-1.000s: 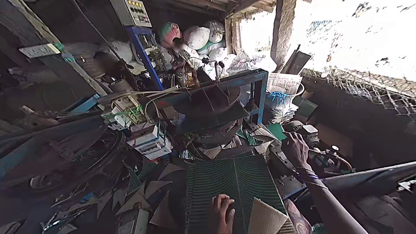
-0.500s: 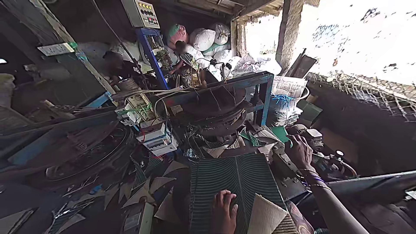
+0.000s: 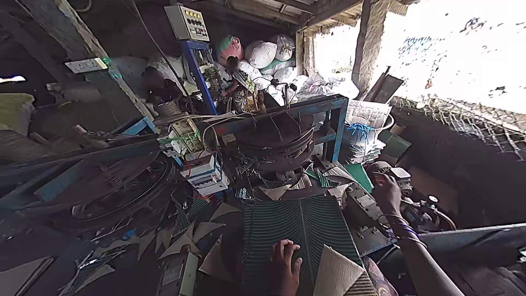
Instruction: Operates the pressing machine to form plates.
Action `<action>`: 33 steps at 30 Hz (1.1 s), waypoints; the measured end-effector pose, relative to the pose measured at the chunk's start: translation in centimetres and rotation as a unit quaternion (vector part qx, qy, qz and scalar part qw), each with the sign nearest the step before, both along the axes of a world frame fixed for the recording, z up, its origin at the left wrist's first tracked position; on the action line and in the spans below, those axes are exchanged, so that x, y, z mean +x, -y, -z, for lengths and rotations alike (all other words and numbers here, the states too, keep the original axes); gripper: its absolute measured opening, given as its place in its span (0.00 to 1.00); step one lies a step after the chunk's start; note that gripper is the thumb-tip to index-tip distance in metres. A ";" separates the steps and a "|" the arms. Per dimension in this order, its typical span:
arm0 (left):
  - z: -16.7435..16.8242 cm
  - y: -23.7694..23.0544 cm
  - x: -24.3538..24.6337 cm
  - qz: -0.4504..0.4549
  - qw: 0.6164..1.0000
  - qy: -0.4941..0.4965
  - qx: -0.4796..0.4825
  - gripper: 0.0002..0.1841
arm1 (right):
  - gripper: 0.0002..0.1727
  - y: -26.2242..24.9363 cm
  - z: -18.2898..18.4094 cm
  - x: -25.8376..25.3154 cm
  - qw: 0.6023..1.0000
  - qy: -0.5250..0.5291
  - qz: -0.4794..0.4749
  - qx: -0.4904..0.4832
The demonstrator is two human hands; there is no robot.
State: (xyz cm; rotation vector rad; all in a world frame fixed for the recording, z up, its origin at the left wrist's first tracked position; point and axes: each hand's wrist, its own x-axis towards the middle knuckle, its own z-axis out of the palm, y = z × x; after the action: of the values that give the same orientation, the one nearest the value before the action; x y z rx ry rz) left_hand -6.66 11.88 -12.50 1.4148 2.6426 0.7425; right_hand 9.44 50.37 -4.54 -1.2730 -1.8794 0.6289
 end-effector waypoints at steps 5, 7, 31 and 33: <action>-0.3 -0.1 -0.7 -0.008 0.997 0.073 0.009 0.19 | 0.12 7.0 3.6 8.0 0.978 -0.159 0.063 0.115; -0.7 -0.3 -1.4 -0.002 0.978 0.193 0.077 0.20 | 0.14 8.4 4.2 9.6 0.978 -0.167 0.076 0.104; -12.6 0.4 -6.7 -0.099 0.850 0.396 0.334 0.22 | 0.27 21.2 -7.6 -4.2 0.896 0.066 -0.267 0.348; -9.3 6.3 -2.6 -0.108 0.844 0.434 0.297 0.21 | 0.29 22.5 -7.2 -7.6 0.863 0.095 -0.323 0.376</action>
State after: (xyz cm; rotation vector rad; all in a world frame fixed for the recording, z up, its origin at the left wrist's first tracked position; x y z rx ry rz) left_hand -9.22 5.62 -3.17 0.5438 1.8910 1.8088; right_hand 1.86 27.91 2.66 -0.1864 -2.3801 0.0316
